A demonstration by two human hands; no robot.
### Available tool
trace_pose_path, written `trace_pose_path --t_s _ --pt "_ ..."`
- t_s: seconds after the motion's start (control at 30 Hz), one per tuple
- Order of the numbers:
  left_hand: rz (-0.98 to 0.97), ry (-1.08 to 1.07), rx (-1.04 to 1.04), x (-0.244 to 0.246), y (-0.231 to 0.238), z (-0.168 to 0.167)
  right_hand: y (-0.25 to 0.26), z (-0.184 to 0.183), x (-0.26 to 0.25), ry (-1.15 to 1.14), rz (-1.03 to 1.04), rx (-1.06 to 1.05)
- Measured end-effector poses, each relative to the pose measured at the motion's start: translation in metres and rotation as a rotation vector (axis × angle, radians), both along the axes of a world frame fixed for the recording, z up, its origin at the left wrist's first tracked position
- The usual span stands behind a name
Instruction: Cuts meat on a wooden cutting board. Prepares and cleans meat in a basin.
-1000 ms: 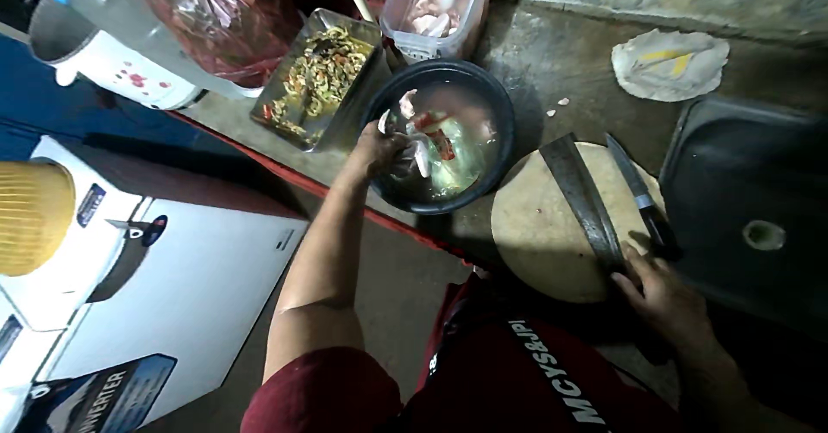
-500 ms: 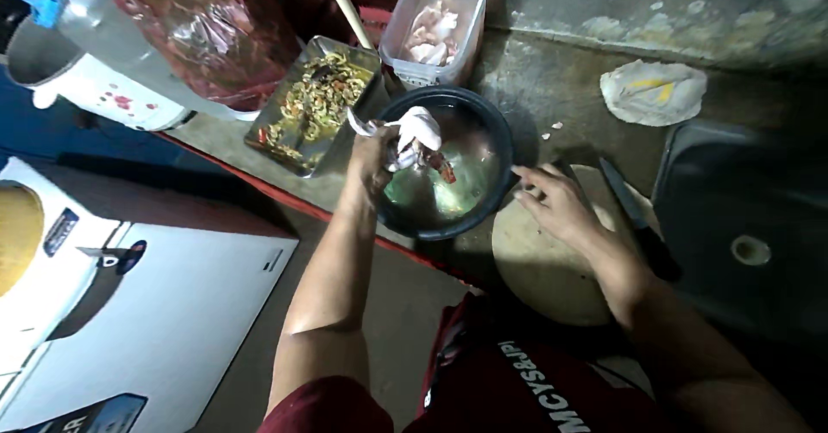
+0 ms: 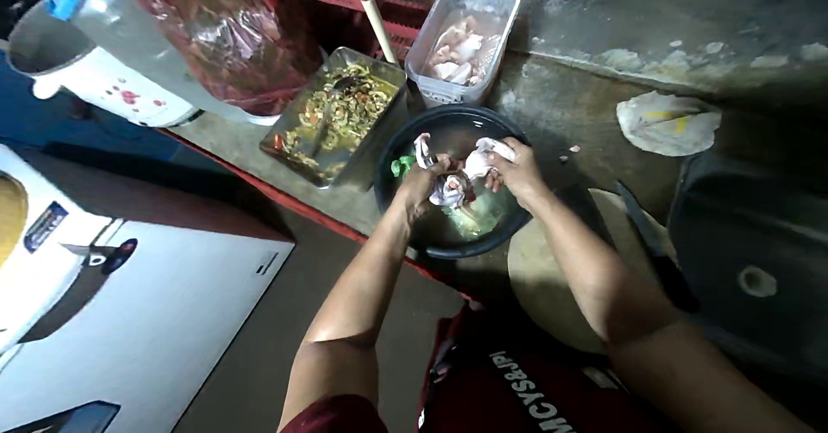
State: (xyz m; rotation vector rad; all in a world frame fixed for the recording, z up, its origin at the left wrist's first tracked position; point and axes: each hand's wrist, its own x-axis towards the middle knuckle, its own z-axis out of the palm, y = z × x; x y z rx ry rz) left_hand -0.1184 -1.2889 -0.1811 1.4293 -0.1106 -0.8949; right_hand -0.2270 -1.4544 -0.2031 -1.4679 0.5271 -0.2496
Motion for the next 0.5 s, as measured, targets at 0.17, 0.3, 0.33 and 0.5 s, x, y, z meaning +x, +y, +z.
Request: trace_pose_path --t_s 0.17,0.3,0.33,0.5 --pt "-0.116 -0.079 0.036 0.002 -0.001 -0.002 0.003 0.001 0.009 0.081 -0.036 -0.038" --pt "-0.445 -0.358 0.147 0.001 -0.009 0.006 0.008 -0.001 0.019 0.101 -0.016 -0.154" --pt "-0.495 -0.365 0.181 -0.001 -0.012 0.008 0.008 -0.001 0.021 0.095 -0.005 -0.153" --pt "-0.322 -0.091 0.001 -0.002 -0.012 0.001 0.003 0.005 0.019 0.095 0.034 0.059"
